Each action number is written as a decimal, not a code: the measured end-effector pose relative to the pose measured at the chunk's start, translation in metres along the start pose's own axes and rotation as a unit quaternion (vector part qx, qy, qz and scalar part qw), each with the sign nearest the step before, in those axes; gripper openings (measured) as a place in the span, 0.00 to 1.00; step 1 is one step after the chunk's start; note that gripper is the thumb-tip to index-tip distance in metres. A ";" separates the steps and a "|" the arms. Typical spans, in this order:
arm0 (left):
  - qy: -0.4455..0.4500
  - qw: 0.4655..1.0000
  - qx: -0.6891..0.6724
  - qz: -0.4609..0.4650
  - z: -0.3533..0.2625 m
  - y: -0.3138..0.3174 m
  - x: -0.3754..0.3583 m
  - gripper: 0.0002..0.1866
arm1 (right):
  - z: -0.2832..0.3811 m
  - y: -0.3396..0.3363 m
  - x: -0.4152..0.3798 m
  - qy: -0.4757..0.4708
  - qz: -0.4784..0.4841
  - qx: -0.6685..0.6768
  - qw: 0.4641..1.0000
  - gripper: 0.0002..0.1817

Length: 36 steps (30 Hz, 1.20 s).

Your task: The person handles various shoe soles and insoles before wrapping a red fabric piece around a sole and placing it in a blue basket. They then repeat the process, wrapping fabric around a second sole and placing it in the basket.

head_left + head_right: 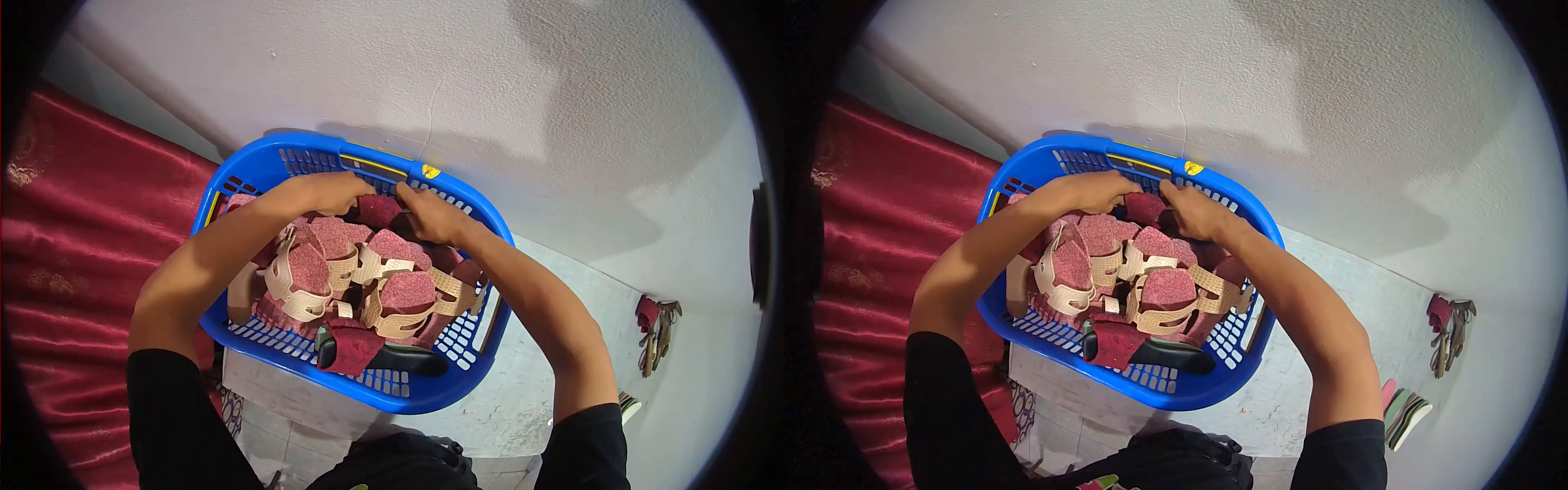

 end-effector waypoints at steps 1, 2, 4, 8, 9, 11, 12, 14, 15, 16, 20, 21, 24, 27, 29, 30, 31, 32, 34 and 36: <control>-0.010 1.000 0.010 0.017 0.000 0.001 0.001 0.20 | -0.004 0.001 0.001 -0.006 0.003 -0.006 1.000 0.19; -0.011 1.000 0.009 0.017 0.002 0.005 0.002 0.20 | -0.007 0.002 0.002 -0.012 0.006 -0.013 1.000 0.21; 0.006 0.999 0.035 -0.035 0.004 0.010 0.007 0.20 | -0.013 0.007 0.001 0.000 0.012 -0.013 1.000 0.21; -0.023 0.999 0.033 0.014 0.003 0.017 0.016 0.22 | -0.018 0.009 -0.002 0.039 0.040 -0.018 0.998 0.23; -0.011 1.000 0.026 -0.008 0.003 0.017 0.016 0.21 | -0.018 0.010 -0.002 0.039 0.041 -0.016 0.998 0.23; 0.002 0.999 0.020 -0.029 0.003 0.018 0.015 0.20 | -0.021 0.012 -0.002 0.070 0.046 -0.026 0.996 0.25; 0.018 0.999 0.012 -0.038 0.000 0.017 0.010 0.20 | -0.025 0.015 -0.001 0.071 0.046 -0.027 0.996 0.25; 0.036 0.998 0.004 -0.046 -0.007 0.017 0.007 0.20 | -0.031 0.021 0.001 0.065 0.018 -0.030 0.997 0.27; -0.005 0.999 -0.008 -0.033 -0.016 0.009 0.001 0.20 | -0.028 0.020 0.000 0.066 0.018 -0.029 0.997 0.27; -0.046 0.999 -0.020 -0.019 -0.019 0.004 -0.003 0.21 | -0.026 0.020 0.000 0.071 0.019 -0.032 0.997 0.27; -0.028 1.000 -0.012 0.001 0.000 0.017 0.013 0.22 | -0.021 0.016 0.000 0.110 0.029 -0.064 0.991 0.22; -0.037 0.999 -0.007 0.013 0.001 0.017 0.016 0.20 | -0.018 0.014 0.002 0.111 0.029 -0.066 0.991 0.22; -0.044 0.999 0.011 0.025 0.002 0.019 0.024 0.17 | -0.008 0.016 0.005 0.108 0.019 -0.142 0.984 0.14; -0.068 0.996 -0.045 0.021 0.007 0.019 0.029 0.13 | 0.001 0.018 0.008 0.120 0.016 -0.214 0.969 0.12; -0.091 0.989 -0.116 0.020 0.011 0.020 0.032 0.11 | 0.008 0.017 0.010 0.119 0.018 -0.268 0.956 0.10; -0.071 0.997 -0.037 -0.018 0.007 0.013 0.031 0.09 | 0.008 0.020 0.011 0.118 0.019 -0.267 0.956 0.10; -0.050 0.996 0.042 -0.055 0.002 0.006 0.030 0.08 | 0.008 0.022 0.013 0.121 0.021 -0.290 0.949 0.10; -0.072 0.994 0.049 -0.065 -0.002 0.003 0.029 0.09 | 0.008 0.024 0.014 0.123 0.022 -0.313 0.941 0.10; -0.070 0.993 0.072 -0.067 -0.002 0.004 0.029 0.10 | 0.005 0.029 0.016 0.130 0.041 -0.329 0.935 0.10; -0.068 0.991 0.097 -0.069 -0.005 0.003 0.029 0.11 | 0.005 0.031 0.016 0.137 0.057 -0.344 0.927 0.10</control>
Point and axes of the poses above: each hand's wrist, its own x-axis towards the middle knuckle, its own y-axis out of the palm, z = x × y, the point moved 4 cm from there along x, towards the middle knuckle, and after that the axes turned 10 degrees about x, right-handed, at the moved point
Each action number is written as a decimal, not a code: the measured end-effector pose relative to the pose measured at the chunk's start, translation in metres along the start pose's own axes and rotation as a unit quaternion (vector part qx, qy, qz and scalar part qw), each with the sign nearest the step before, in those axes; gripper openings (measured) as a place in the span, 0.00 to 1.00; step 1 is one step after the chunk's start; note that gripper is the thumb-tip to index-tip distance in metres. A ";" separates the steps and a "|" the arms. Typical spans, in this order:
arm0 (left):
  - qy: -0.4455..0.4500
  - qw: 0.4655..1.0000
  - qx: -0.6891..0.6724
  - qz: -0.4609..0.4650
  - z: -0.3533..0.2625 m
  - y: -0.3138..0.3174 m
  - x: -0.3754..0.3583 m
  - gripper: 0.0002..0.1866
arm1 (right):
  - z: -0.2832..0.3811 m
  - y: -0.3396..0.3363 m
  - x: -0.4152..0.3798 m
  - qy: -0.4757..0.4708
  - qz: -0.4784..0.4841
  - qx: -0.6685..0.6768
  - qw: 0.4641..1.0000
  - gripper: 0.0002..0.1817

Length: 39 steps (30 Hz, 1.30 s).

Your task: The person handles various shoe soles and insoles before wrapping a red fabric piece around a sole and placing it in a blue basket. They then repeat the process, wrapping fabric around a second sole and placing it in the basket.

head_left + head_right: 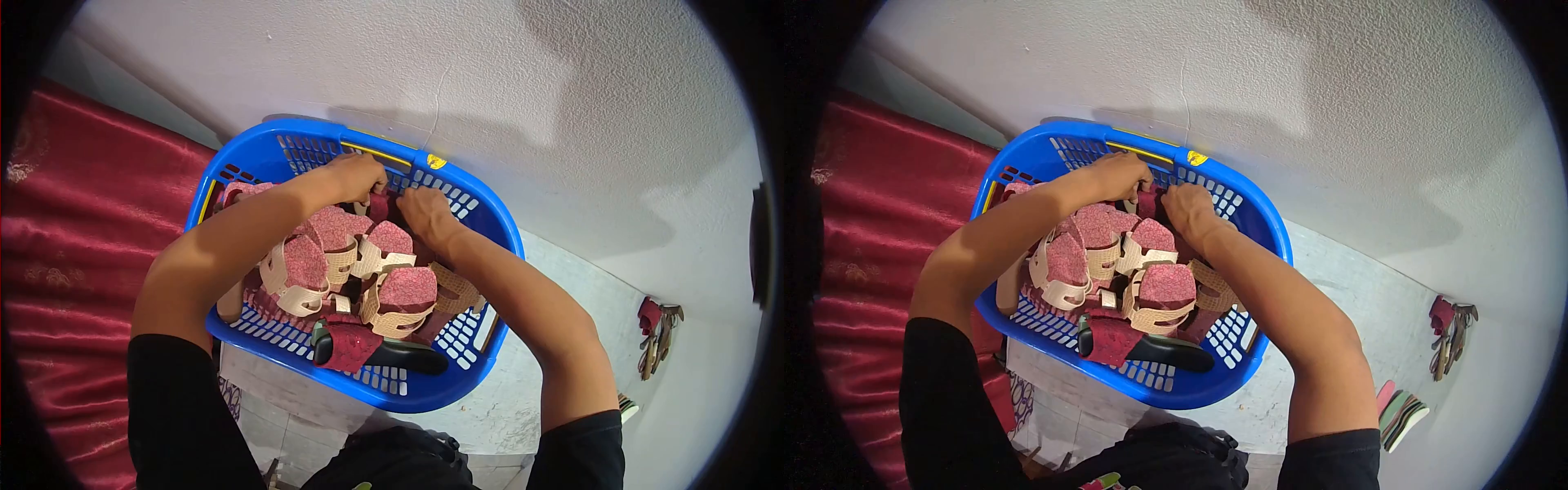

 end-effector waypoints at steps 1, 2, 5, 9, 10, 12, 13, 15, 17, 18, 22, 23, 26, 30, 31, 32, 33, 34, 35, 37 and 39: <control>-0.012 1.000 0.024 -0.002 -0.002 -0.001 -0.001 0.12 | 0.001 -0.001 -0.002 -0.008 0.002 -0.027 1.000 0.10; -0.024 0.999 0.048 -0.005 -0.004 -0.003 -0.002 0.13 | 0.003 -0.001 -0.004 -0.016 0.004 -0.054 0.998 0.11; -0.104 0.986 0.127 0.040 -0.003 -0.001 0.003 0.16 | -0.008 0.001 -0.002 0.021 -0.014 -0.042 0.999 0.11; -0.155 0.971 0.147 0.108 0.009 -0.025 0.003 0.20 | -0.021 0.007 -0.010 0.044 -0.074 0.083 0.993 0.13; -0.122 0.981 0.120 0.094 0.009 -0.037 0.001 0.22 | -0.019 0.001 -0.015 0.052 -0.041 0.099 0.993 0.13; -0.091 0.988 0.092 0.083 0.007 -0.055 -0.015 0.23 | -0.021 0.002 -0.019 0.055 -0.030 0.128 0.990 0.13; -0.097 0.992 0.064 0.050 0.004 -0.068 -0.023 0.23 | -0.025 0.002 -0.020 0.064 -0.020 0.151 0.986 0.12; -0.104 0.994 0.038 0.015 -0.008 -0.090 -0.041 0.22 | -0.027 -0.006 -0.025 0.081 0.010 0.178 0.981 0.12; -0.153 0.988 -0.010 -0.011 -0.026 -0.107 -0.066 0.22 | -0.025 -0.027 -0.043 0.126 0.040 0.188 0.973 0.15; -0.163 0.984 -0.054 -0.040 -0.037 -0.109 -0.076 0.23 | -0.031 -0.018 -0.042 0.142 -0.012 0.183 0.973 0.16; -0.171 0.944 -0.187 -0.210 -0.107 -0.100 -0.127 0.23 | -0.018 -0.041 -0.098 0.043 -0.180 0.386 0.904 0.11; -0.180 0.933 -0.199 -0.238 -0.119 -0.089 -0.135 0.22 | -0.014 -0.041 -0.116 0.047 -0.188 0.381 0.904 0.11; -0.195 0.901 -0.216 -0.322 -0.156 -0.047 -0.150 0.24 | -0.003 -0.045 -0.172 -0.023 -0.343 0.428 0.836 0.14; -0.149 0.881 -0.113 -0.435 -0.204 -0.018 -0.165 0.28 | 0.021 -0.017 -0.234 -0.037 -0.424 0.484 0.764 0.14; -0.142 0.875 -0.119 -0.447 -0.223 -0.021 -0.172 0.28 | 0.024 -0.002 -0.239 -0.032 -0.485 0.457 0.745 0.15; -0.135 0.867 -0.111 -0.466 -0.238 -0.018 -0.177 0.29 | 0.032 -0.002 -0.256 -0.023 -0.502 0.463 0.730 0.16; -0.132 0.865 -0.137 -0.464 -0.256 -0.021 -0.184 0.28 | 0.039 -0.003 -0.272 -0.018 -0.526 0.452 0.720 0.16; -0.110 0.861 -0.155 -0.471 -0.264 -0.017 -0.184 0.28 | 0.045 -0.005 -0.284 -0.032 -0.530 0.462 0.710 0.16; -0.125 0.862 -0.157 -0.466 -0.273 -0.011 -0.185 0.29 | 0.053 -0.012 -0.298 -0.042 -0.528 0.509 0.679 0.15; -0.109 0.857 -0.182 -0.469 -0.296 -0.005 -0.187 0.29 | 0.065 -0.023 -0.332 -0.033 -0.542 0.505 0.671 0.17; -0.083 0.865 -0.135 -0.477 -0.318 0.005 -0.190 0.29 | 0.070 -0.005 -0.343 0.000 -0.529 0.509 0.679 0.17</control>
Point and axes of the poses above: each hand's wrist, its own x-axis towards the middle knuckle, its own y-axis out of the palm, z = x × y, the point moved 4 cm from there along x, towards the middle knuckle, and after that the axes turned 10 degrees about x, right-handed, at the moved point
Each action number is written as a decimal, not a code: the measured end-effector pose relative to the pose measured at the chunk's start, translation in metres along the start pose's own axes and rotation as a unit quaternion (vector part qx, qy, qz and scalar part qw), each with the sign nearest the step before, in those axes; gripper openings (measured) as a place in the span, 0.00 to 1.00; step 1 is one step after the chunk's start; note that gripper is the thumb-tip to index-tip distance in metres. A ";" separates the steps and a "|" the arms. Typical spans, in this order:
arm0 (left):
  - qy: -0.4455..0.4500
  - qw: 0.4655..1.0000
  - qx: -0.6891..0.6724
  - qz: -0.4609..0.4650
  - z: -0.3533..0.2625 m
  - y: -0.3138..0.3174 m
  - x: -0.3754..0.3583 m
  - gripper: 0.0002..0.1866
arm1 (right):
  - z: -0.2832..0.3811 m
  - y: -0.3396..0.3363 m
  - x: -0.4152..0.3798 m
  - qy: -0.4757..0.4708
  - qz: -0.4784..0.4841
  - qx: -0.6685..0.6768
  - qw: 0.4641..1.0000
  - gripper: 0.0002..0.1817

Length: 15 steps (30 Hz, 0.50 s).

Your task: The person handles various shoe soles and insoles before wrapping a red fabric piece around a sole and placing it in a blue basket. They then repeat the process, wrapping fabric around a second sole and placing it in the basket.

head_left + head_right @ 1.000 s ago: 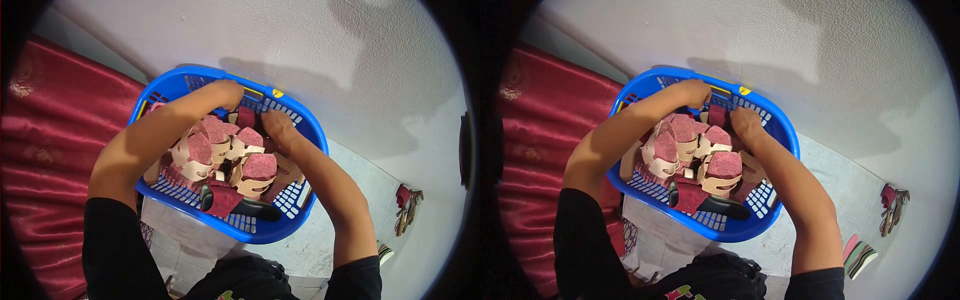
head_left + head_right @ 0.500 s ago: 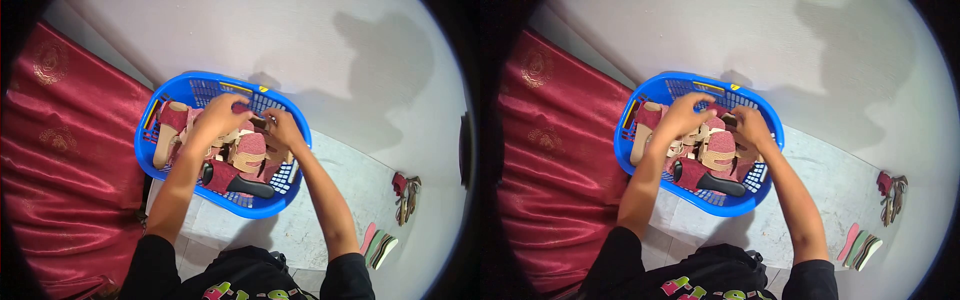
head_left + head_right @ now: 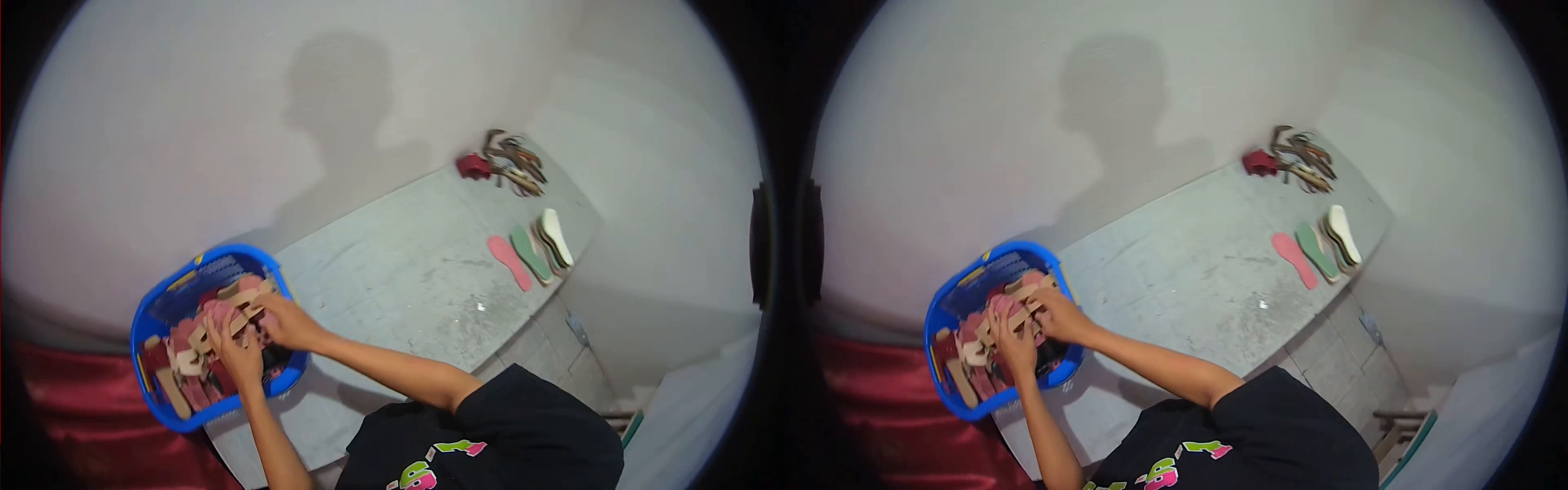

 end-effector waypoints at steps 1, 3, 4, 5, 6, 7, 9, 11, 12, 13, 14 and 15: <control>-0.009 1.000 0.027 -0.008 -0.009 -0.001 -0.006 0.29 | 0.005 -0.003 -0.007 -0.001 -0.002 0.009 1.000 0.18; -0.010 0.999 0.047 -0.017 -0.029 0.004 -0.012 0.29 | 0.012 -0.023 -0.011 -0.006 -0.010 0.012 1.000 0.18; -0.019 0.999 0.046 -0.015 -0.037 0.006 -0.017 0.29 | 0.016 -0.030 -0.016 0.018 0.008 0.023 1.000 0.19; -0.029 0.998 0.047 -0.010 -0.044 0.009 -0.021 0.29 | 0.019 -0.035 -0.022 0.044 0.026 0.037 0.998 0.19; -0.021 0.999 0.047 -0.001 -0.051 0.013 -0.026 0.29 | 0.023 -0.045 -0.028 0.048 0.015 0.037 0.998 0.19; -0.032 0.999 0.030 0.005 -0.058 0.019 -0.029 0.29 | 0.028 -0.057 -0.031 0.033 0.003 0.029 0.999 0.19; -0.026 1.000 0.003 0.014 -0.078 0.025 -0.032 0.28 | 0.037 -0.079 -0.037 0.000 -0.026 -0.008 1.000 0.19; -0.011 1.000 0.003 0.021 -0.098 0.039 -0.039 0.28 | 0.041 -0.106 -0.049 0.000 -0.045 -0.012 0.999 0.19; -0.004 1.000 0.002 0.023 -0.109 0.049 -0.042 0.27 | 0.042 -0.121 -0.055 -0.001 -0.055 -0.015 0.998 0.19; 0.001 0.999 -0.027 0.035 -0.120 0.060 -0.045 0.26 | 0.040 -0.135 -0.060 -0.001 -0.067 -0.016 0.998 0.19; 0.012 0.999 -0.030 0.042 -0.130 0.069 -0.047 0.26 | 0.038 -0.150 -0.067 0.009 -0.075 -0.017 0.997 0.18; 0.031 0.999 -0.008 0.045 -0.142 0.081 -0.051 0.25 | 0.034 -0.167 -0.075 0.019 -0.082 -0.021 0.996 0.18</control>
Point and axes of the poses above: each hand's wrist, its own x-axis towards the middle knuckle, its own y-axis out of the palm, z = x × y, the point moved 4 cm from there along x, towards the middle knuckle, and after that the axes turned 10 degrees about x, right-handed, at the moved point
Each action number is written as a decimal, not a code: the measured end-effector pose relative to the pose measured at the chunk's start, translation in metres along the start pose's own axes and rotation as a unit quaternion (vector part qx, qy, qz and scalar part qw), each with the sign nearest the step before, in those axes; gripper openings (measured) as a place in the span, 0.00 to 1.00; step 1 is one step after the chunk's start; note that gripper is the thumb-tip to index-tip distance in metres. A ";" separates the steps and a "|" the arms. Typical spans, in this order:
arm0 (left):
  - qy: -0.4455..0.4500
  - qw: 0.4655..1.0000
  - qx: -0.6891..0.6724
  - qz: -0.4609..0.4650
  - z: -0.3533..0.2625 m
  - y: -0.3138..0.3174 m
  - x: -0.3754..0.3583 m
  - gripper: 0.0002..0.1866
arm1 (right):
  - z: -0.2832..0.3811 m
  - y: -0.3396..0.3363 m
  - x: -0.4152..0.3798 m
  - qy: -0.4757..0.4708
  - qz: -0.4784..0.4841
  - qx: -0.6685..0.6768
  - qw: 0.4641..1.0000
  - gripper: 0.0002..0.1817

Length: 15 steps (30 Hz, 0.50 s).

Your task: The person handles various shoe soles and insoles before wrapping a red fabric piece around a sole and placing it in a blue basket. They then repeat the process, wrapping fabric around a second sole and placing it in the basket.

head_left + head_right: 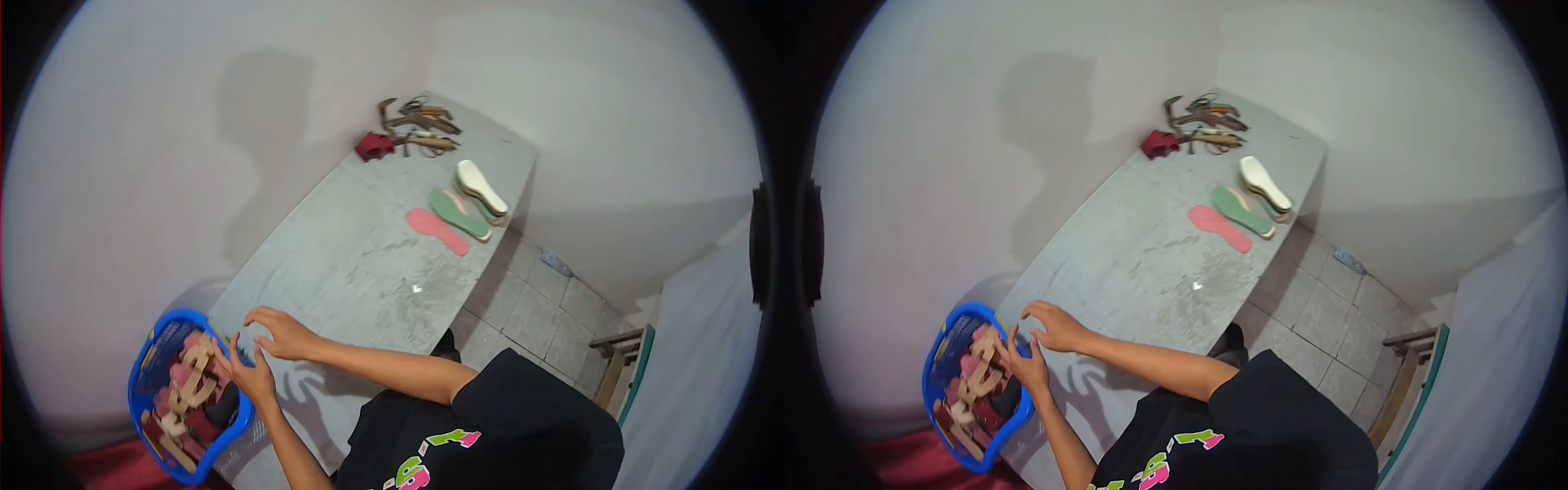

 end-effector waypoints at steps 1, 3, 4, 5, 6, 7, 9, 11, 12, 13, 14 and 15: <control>0.020 1.000 0.011 0.004 -0.018 0.019 0.000 0.25 | -0.001 -0.023 -0.004 0.000 -0.017 -0.016 1.000 0.18; 0.046 0.998 -0.015 0.028 -0.059 0.053 0.000 0.25 | -0.001 -0.069 -0.016 0.019 -0.025 0.000 1.000 0.18; 0.037 0.998 -0.032 0.044 -0.076 0.070 -0.001 0.25 | -0.006 -0.094 -0.022 0.044 -0.031 0.006 0.999 0.17; 0.022 0.997 -0.040 0.056 -0.088 0.084 -0.004 0.25 | -0.012 -0.121 -0.031 0.052 -0.038 0.004 0.998 0.17; 0.045 0.996 -0.041 0.061 -0.103 0.107 -0.004 0.25 | -0.022 -0.148 -0.038 0.048 -0.055 -0.023 0.997 0.17; 0.040 0.997 -0.032 0.061 -0.117 0.128 -0.005 0.25 | -0.033 -0.175 -0.041 0.040 -0.068 -0.048 0.996 0.16; 0.056 0.986 -0.071 0.143 -0.159 0.178 -0.010 0.25 | -0.056 -0.238 -0.056 0.062 -0.083 -0.081 0.991 0.17; 0.065 0.967 -0.078 0.233 -0.211 0.223 -0.018 0.25 | -0.084 -0.305 -0.079 0.092 -0.120 -0.124 0.981 0.17; 0.102 0.954 -0.078 0.270 -0.232 0.249 -0.023 0.26 | -0.100 -0.334 -0.095 0.108 -0.144 -0.146 0.973 0.18; 0.137 0.938 -0.077 0.308 -0.249 0.276 -0.028 0.27 | -0.099 -0.367 -0.108 0.131 -0.170 -0.158 0.964 0.17; 0.152 0.916 -0.062 0.367 -0.269 0.302 -0.032 0.26 | -0.095 -0.401 -0.115 0.170 -0.161 -0.171 0.957 0.18; 0.166 0.890 -0.051 0.421 -0.290 0.327 -0.037 0.26 | -0.112 -0.430 -0.130 0.153 -0.169 -0.208 0.951 0.21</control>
Point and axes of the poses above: each hand's wrist, its own x-axis towards the middle knuckle, its own y-axis out of the palm, z = x × y, the point moved 4 cm from there along x, towards the middle knuckle, and after that the axes turned 10 degrees about x, right-handed, at the moved point
